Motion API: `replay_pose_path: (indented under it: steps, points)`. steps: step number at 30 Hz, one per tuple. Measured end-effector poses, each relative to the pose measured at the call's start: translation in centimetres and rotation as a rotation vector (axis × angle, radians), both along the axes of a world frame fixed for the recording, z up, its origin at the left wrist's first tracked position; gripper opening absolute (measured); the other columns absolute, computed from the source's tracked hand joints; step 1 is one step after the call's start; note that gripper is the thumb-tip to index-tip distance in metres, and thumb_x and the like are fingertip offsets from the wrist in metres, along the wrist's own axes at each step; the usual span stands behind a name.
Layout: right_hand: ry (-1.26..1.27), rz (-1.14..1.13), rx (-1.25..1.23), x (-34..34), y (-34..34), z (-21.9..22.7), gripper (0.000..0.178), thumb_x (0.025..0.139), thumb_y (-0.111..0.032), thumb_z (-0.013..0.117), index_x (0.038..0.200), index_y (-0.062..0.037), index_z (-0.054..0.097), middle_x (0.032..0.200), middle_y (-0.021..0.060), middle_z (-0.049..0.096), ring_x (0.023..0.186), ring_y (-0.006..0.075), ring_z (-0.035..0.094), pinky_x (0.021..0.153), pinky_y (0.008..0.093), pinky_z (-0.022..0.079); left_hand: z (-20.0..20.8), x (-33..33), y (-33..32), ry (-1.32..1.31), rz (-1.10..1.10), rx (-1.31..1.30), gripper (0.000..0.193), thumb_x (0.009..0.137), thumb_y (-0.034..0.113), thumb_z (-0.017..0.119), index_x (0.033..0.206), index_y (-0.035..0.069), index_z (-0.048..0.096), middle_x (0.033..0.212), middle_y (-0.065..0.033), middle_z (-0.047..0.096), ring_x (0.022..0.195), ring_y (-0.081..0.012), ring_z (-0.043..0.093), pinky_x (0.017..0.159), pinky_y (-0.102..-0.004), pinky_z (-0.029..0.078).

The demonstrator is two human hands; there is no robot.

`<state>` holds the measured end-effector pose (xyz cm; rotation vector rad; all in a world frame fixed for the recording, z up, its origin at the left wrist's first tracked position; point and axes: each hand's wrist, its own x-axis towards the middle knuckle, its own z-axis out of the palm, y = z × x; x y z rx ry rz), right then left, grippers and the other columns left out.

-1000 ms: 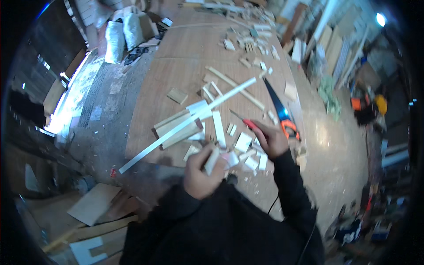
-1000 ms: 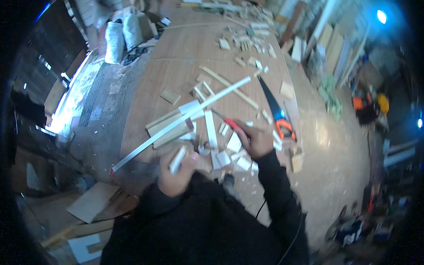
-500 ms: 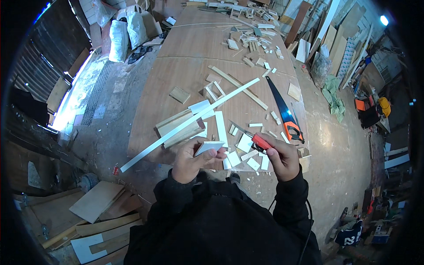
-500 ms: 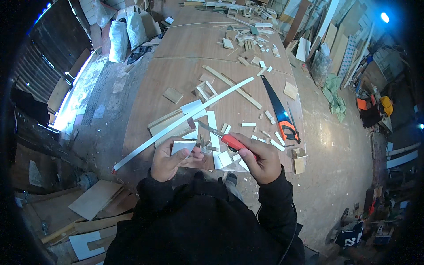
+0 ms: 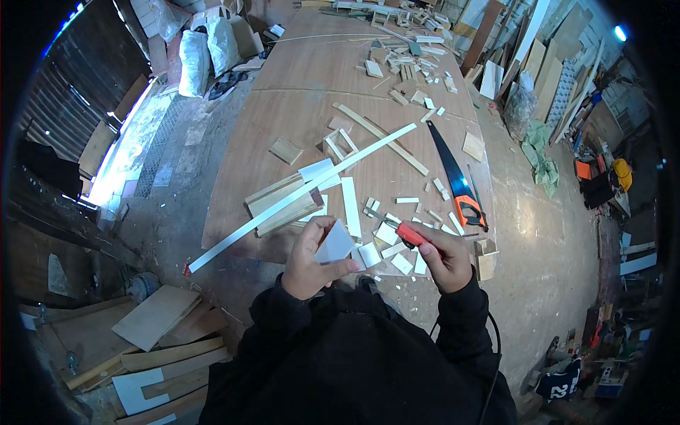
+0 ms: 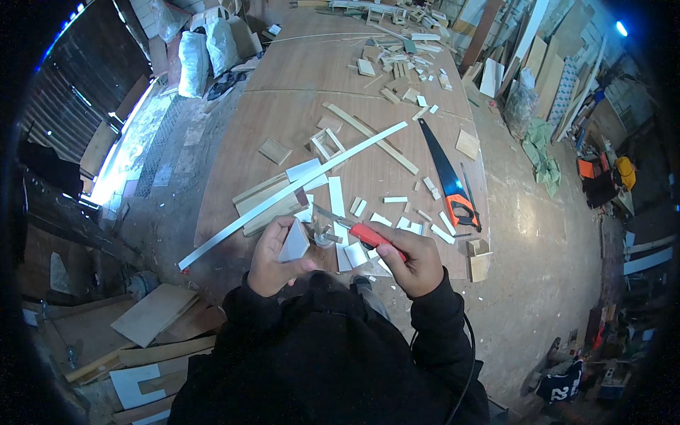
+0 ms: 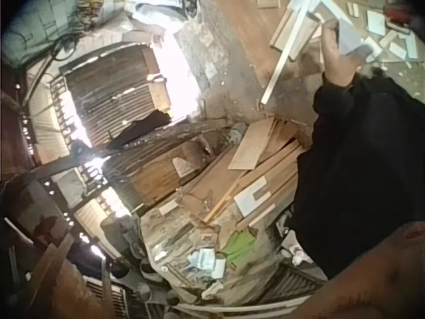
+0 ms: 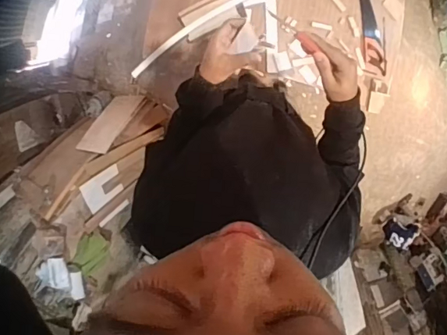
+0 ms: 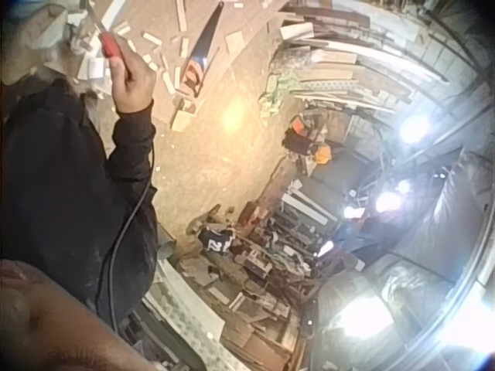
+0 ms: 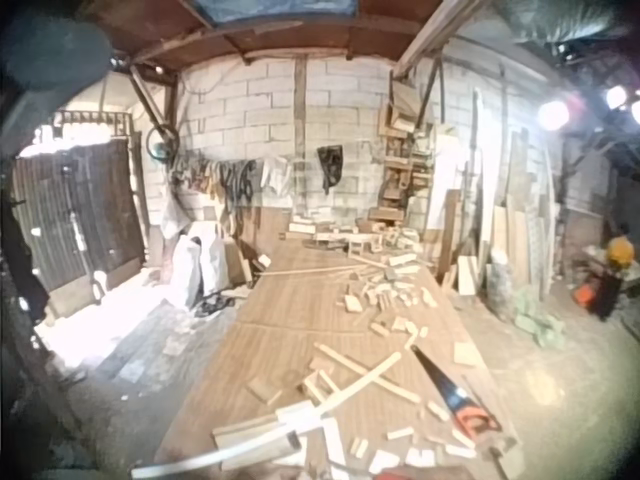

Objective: The person sands wooden pieces using a sanding block, trims them with a utility knife, and applies glue to the wood using a small applicator stick.

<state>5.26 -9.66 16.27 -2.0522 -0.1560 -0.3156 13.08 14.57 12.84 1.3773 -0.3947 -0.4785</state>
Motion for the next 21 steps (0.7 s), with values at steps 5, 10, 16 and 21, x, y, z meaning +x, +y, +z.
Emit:
replay_pose_path:
  steps: [5,10,16,21]
  points:
    - [0.013,0.1,-0.111,-0.6,-2.6,1.0,0.036,0.09,-0.022,0.06,0.118,-0.0007,0.065,0.076,0.0161,0.066,0.064,0.0256,0.063,0.061,0.0325,0.047,-0.3,-0.2,-1.7,-0.452,0.115,0.174,0.029,0.081,0.004,0.065,0.107,-0.001,0.053,0.092,-0.0086,0.057,0.077,-0.0206,0.059,0.071,-0.0303,0.046]
    - [-0.046,0.157,-0.141,-0.6,-5.0,1.2,0.037,0.09,-0.027,0.062,0.117,-0.0036,0.067,0.066,0.0128,0.06,0.055,0.0232,0.058,0.054,0.0324,0.043,0.7,-2.5,-5.7,-0.54,0.367,0.347,0.021,0.081,0.0,0.062,0.1,-0.002,0.053,0.083,-0.0178,0.059,0.08,-0.0352,0.063,0.068,-0.0367,0.048]
    - [-0.102,0.258,-0.291,-0.7,-6.6,1.9,0.039,0.088,-0.034,0.066,0.119,-0.0095,0.068,0.058,0.0087,0.055,0.047,0.02,0.052,0.047,0.0321,0.039,-0.2,-3.0,-8.3,-0.782,0.57,0.339,0.016,0.083,0.003,0.066,0.092,0.0,0.054,0.074,-0.0153,0.059,0.063,-0.0343,0.063,0.054,-0.036,0.046]
    - [-0.118,0.317,-0.299,-0.3,-7.8,2.4,0.039,0.087,-0.033,0.066,0.12,-0.0119,0.068,0.057,0.0068,0.052,0.045,0.0189,0.049,0.045,0.0314,0.037,0.1,-3.5,-9.7,-0.663,0.602,0.336,0.014,0.082,0.005,0.069,0.084,0.003,0.055,0.063,-0.0116,0.056,0.055,-0.0278,0.061,0.051,-0.0331,0.044]
